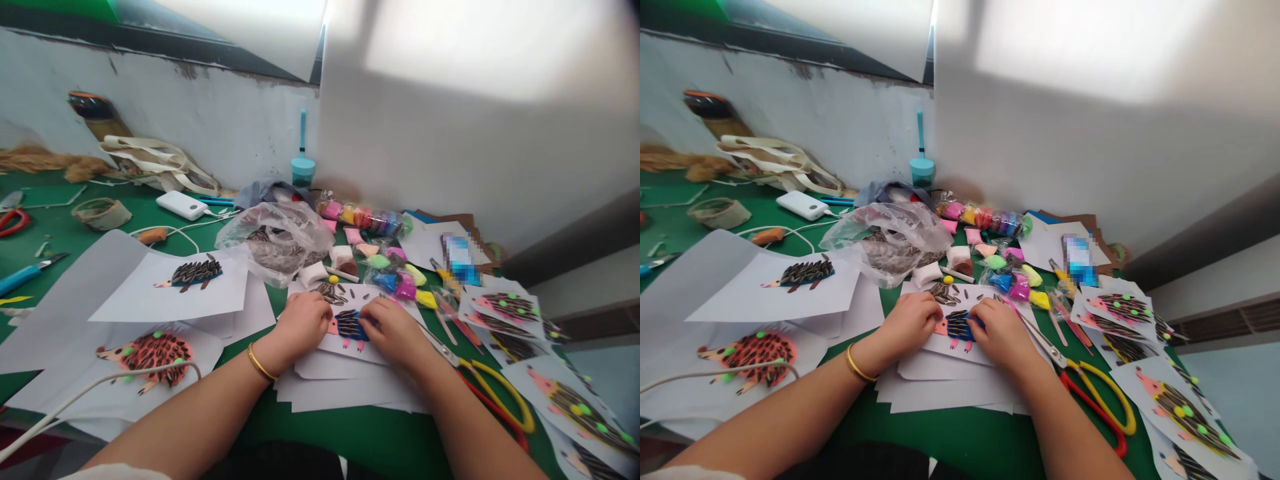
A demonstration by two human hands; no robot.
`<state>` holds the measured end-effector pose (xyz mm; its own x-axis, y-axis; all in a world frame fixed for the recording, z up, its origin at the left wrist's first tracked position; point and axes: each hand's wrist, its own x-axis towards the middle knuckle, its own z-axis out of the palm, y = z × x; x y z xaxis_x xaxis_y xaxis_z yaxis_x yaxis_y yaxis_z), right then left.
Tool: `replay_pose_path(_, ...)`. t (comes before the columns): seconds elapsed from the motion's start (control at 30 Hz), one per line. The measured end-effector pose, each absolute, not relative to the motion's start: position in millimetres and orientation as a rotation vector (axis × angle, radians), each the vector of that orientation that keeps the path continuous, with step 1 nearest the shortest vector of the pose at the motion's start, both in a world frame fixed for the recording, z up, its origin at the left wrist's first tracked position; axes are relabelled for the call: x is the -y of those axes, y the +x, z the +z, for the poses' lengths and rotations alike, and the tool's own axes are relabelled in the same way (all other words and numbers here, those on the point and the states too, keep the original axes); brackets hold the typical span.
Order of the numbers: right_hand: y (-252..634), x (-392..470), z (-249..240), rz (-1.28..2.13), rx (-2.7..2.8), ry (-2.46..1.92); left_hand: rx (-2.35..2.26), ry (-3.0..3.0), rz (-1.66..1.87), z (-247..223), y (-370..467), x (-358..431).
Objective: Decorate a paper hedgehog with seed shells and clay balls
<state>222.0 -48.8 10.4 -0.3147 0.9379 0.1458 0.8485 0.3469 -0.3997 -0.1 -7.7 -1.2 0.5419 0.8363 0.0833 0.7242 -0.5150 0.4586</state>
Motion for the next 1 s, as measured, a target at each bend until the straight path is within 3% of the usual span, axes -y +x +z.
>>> replay_pose_path(0.3, 275, 37, 8, 0.115, 1.797, -1.807, -1.271, 2.414, 0.406, 1, -1, 8)
replay_pose_path(0.47, 280, 33, -3, 0.117, 1.888, -1.959, -1.274, 2.412, 0.396, 0, -1, 7)
replay_pose_path(1.0, 257, 26, -6, -0.127, 2.094, -1.814, -1.284, 2.415, 0.353, 4, 1, 8)
